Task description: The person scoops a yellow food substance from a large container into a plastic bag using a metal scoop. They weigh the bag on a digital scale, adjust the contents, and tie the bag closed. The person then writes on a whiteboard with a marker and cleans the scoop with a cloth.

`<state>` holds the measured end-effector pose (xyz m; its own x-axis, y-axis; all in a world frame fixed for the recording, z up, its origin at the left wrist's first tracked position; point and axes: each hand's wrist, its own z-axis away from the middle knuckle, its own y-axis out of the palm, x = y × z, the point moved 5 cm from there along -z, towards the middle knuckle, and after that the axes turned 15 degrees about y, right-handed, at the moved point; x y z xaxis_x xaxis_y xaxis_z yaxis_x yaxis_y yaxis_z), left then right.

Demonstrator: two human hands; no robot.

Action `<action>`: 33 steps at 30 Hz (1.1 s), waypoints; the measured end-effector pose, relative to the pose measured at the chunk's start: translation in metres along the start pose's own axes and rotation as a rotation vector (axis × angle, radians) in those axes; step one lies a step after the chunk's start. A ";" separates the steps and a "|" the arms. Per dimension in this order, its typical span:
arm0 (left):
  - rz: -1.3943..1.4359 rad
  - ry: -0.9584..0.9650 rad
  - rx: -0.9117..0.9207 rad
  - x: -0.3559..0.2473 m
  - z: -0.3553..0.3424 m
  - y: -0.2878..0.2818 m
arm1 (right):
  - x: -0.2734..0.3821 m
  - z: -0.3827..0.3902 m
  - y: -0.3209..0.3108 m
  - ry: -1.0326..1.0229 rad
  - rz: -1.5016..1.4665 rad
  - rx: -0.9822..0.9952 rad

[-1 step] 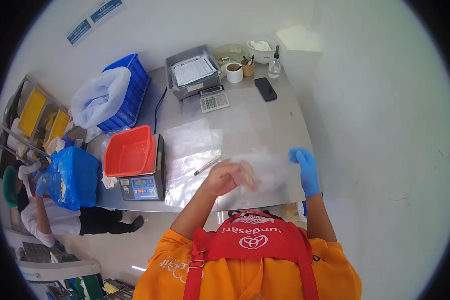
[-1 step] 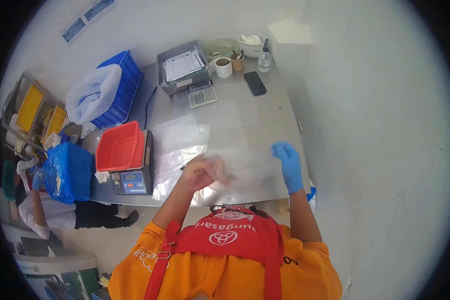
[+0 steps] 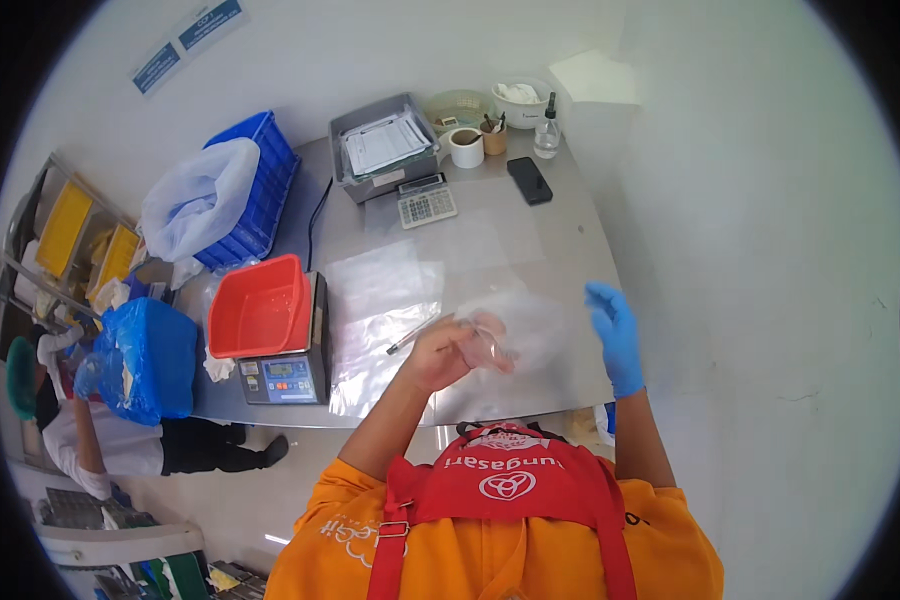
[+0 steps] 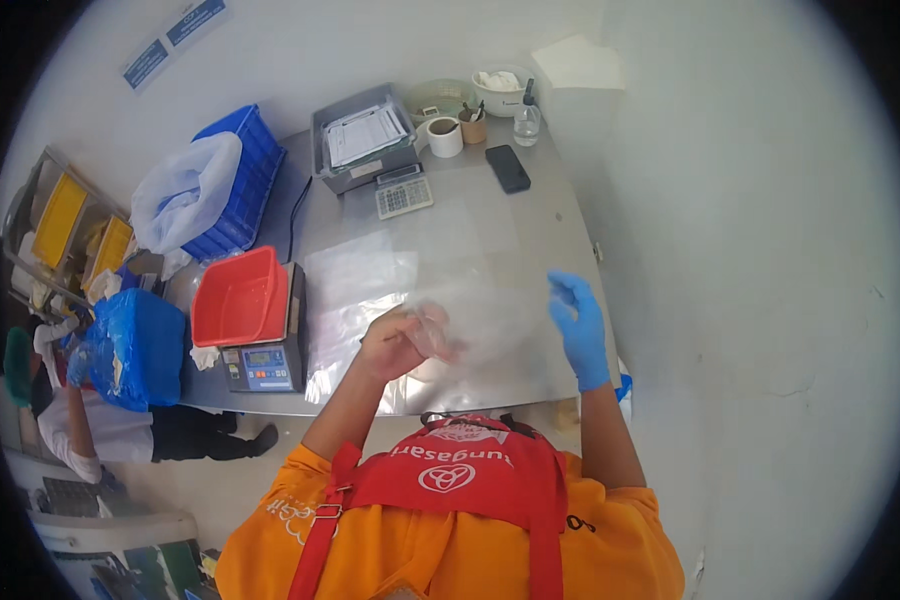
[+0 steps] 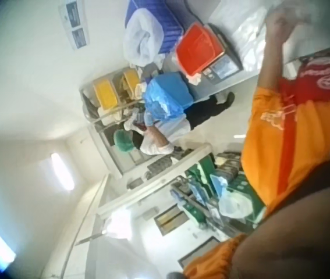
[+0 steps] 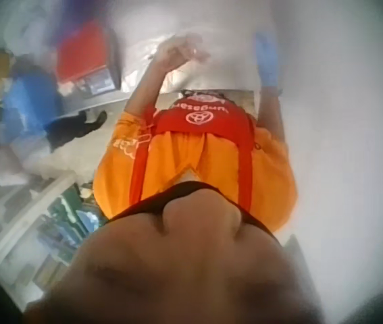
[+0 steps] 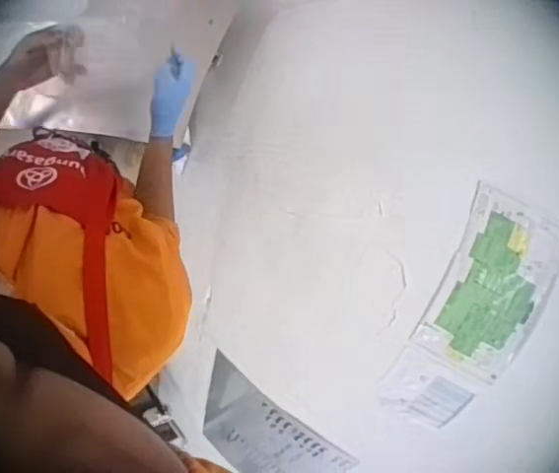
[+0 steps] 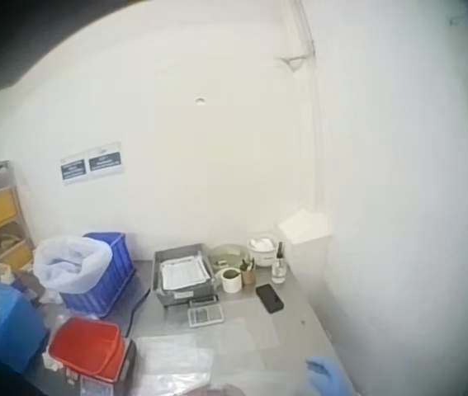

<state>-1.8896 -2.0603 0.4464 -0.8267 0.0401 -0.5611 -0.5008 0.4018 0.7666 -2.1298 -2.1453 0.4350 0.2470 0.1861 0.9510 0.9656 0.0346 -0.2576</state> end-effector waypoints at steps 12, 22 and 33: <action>-1.812 0.248 -0.263 0.009 -0.070 0.008 | 0.035 0.035 -0.094 0.053 0.502 -0.503; -1.614 0.219 1.219 0.144 0.010 0.107 | -0.114 0.308 -0.198 0.500 0.404 -0.642; -1.010 0.135 1.798 0.314 0.221 0.228 | -0.006 0.541 -0.095 0.871 0.690 -0.884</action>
<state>-2.2065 -1.7537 0.3764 -0.5326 -0.7398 -0.4111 -0.0056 0.4888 -0.8724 -2.2668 -1.6186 0.3616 0.3388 -0.7535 0.5635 0.2845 -0.4888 -0.8247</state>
